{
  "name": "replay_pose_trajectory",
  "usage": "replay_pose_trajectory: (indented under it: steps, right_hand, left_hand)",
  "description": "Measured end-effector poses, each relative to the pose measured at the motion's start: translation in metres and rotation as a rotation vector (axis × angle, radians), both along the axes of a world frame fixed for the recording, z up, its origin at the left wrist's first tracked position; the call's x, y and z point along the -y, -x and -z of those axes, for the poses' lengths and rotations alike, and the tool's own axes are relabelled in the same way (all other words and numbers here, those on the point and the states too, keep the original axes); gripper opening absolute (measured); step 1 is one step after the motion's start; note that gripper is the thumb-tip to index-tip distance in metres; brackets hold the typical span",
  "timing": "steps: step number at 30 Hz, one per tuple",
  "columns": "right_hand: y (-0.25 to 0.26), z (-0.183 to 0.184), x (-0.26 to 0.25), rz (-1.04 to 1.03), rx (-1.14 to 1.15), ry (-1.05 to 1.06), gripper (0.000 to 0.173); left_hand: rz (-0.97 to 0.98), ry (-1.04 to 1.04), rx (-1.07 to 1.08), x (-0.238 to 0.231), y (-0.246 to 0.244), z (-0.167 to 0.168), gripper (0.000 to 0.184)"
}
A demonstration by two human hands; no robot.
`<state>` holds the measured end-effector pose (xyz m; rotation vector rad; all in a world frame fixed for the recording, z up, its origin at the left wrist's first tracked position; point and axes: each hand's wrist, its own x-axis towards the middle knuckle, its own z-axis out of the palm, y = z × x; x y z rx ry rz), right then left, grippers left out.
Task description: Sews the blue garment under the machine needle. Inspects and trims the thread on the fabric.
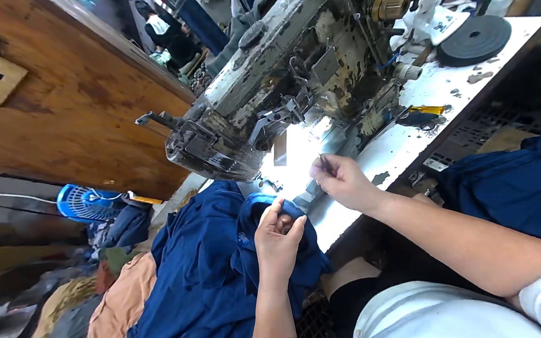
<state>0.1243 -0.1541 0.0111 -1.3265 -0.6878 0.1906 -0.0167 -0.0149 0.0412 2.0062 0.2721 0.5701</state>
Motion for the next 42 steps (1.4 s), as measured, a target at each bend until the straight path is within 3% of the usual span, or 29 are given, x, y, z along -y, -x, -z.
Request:
replay_pose_trajectory:
  steps: [2,5,11,15,22,24,29,31,34,40,42]
  right_hand:
    - [0.001,-0.002,0.004,-0.039,0.025,-0.005,0.015]
    - [0.009,0.001,0.002,-0.162,0.166,0.153,0.022]
    - [0.008,-0.006,-0.005,-0.235,0.170,0.379,0.026]
    - [0.005,-0.015,-0.010,-0.252,0.199,0.481,0.030]
    - [0.009,-0.026,-0.018,-0.330,0.385,0.721,0.025]
    - [0.006,-0.017,-0.017,-0.304,0.354,0.606,0.025]
    - [-0.010,0.003,-0.007,-0.111,-0.145,0.001,0.017]
    - [-0.013,0.001,0.000,-0.059,-0.246,-0.100,0.014]
    - [-0.009,0.001,0.003,-0.062,-0.098,-0.003,0.015]
    - [0.011,0.000,-0.009,-0.215,0.348,0.463,0.031]
    - [0.014,0.006,-0.012,-0.180,0.486,0.444,0.027]
  left_hand:
    - [-0.032,-0.037,0.045,-0.002,-0.004,0.001,0.046]
    - [-0.100,-0.083,0.066,-0.004,-0.013,0.002,0.037]
    - [-0.091,0.005,-0.146,-0.023,-0.025,-0.006,0.048]
    - [-0.081,-0.011,-0.162,-0.026,-0.025,-0.005,0.047]
    - [-0.098,-0.276,-0.149,-0.008,-0.019,-0.001,0.036]
    - [-0.046,-0.169,-0.109,-0.013,-0.020,0.000,0.039]
    - [-0.008,-0.086,-0.100,-0.020,-0.019,0.001,0.046]
    - [-0.016,-0.078,-0.095,-0.021,-0.019,0.003,0.046]
    - [-0.021,-0.068,-0.096,-0.020,-0.021,0.002,0.047]
    - [-0.004,-0.075,-0.058,-0.008,-0.016,0.000,0.050]
    - [-0.014,-0.119,-0.071,-0.010,-0.014,0.002,0.050]
